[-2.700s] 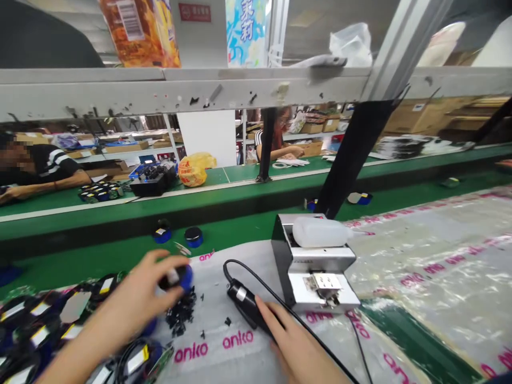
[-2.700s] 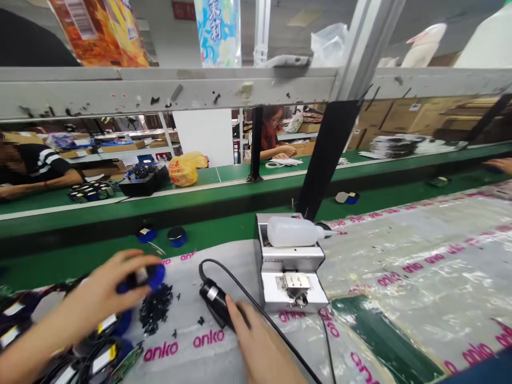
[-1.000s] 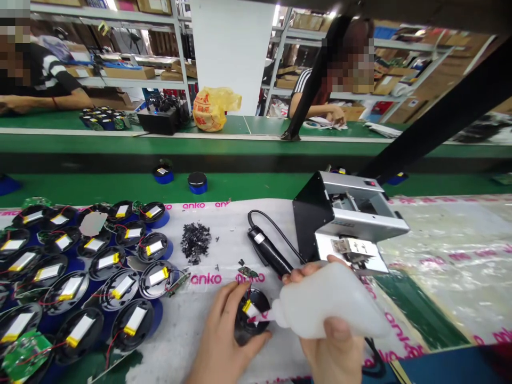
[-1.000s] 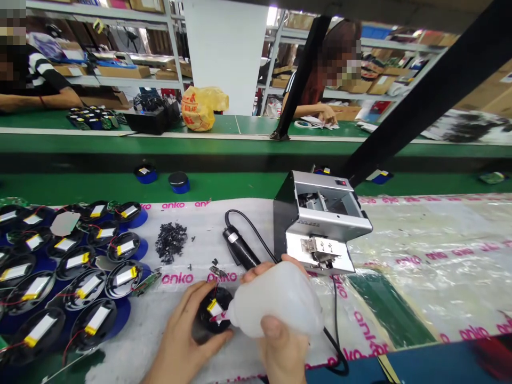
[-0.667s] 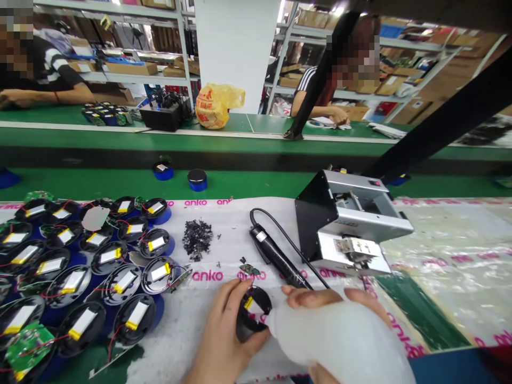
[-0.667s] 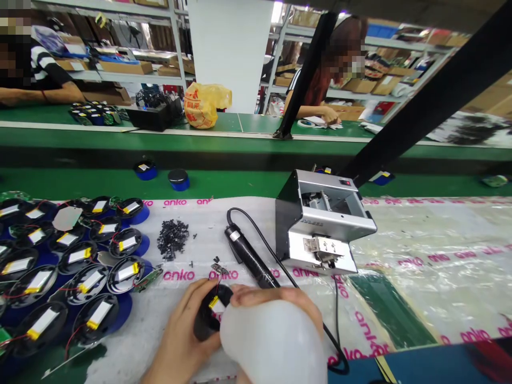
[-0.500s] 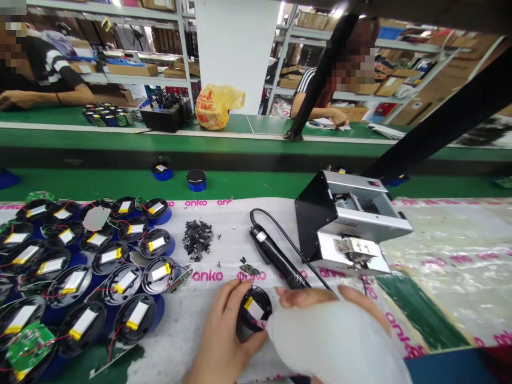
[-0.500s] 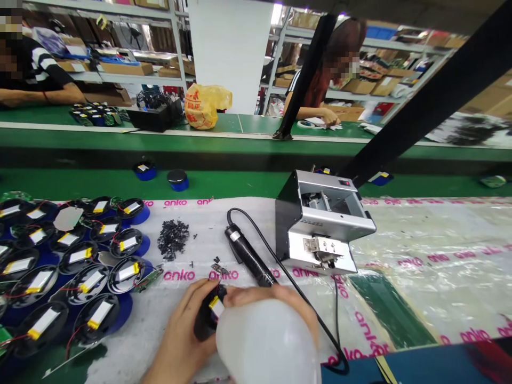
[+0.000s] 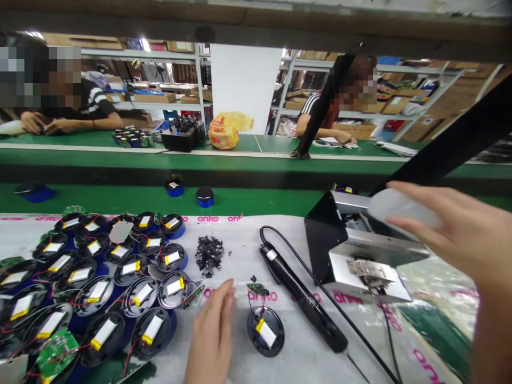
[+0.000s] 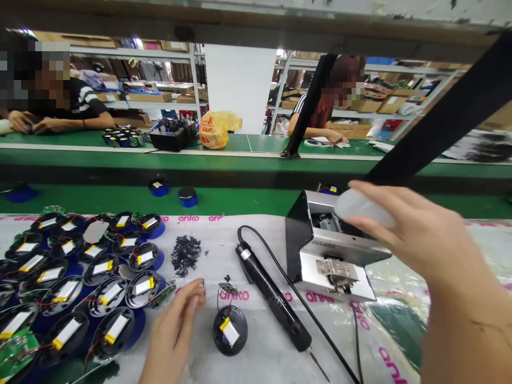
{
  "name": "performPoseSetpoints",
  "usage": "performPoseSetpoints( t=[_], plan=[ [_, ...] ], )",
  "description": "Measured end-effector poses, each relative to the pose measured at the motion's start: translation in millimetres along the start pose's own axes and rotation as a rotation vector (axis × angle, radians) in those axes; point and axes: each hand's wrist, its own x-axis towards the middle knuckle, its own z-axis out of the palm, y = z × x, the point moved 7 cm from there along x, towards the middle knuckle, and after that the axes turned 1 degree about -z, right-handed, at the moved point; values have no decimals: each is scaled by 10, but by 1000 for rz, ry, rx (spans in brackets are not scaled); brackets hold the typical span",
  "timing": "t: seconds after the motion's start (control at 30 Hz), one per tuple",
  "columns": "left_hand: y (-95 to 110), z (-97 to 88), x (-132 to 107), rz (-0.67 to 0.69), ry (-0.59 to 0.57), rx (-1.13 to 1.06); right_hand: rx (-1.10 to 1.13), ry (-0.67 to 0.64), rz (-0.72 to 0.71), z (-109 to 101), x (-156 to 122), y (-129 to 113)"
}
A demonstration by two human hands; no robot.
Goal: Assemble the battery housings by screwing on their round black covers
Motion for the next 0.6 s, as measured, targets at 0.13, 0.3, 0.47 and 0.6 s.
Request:
performPoseSetpoints(
  t=[0.13, 0.3, 0.47, 0.6],
  plan=[
    [58, -85, 259, 225, 1, 411, 107, -167, -130, 223, 162, -38],
    [134, 3, 409, 264, -70, 483, 98, 143, -217, -38, -19, -462],
    [122, 21, 393, 245, -58, 419, 500, 110, -334, -57, -589, -1563],
    [137, -5, 342, 213, -71, 290, 501, -162, -324, 342, -935, -2271]
  ],
)
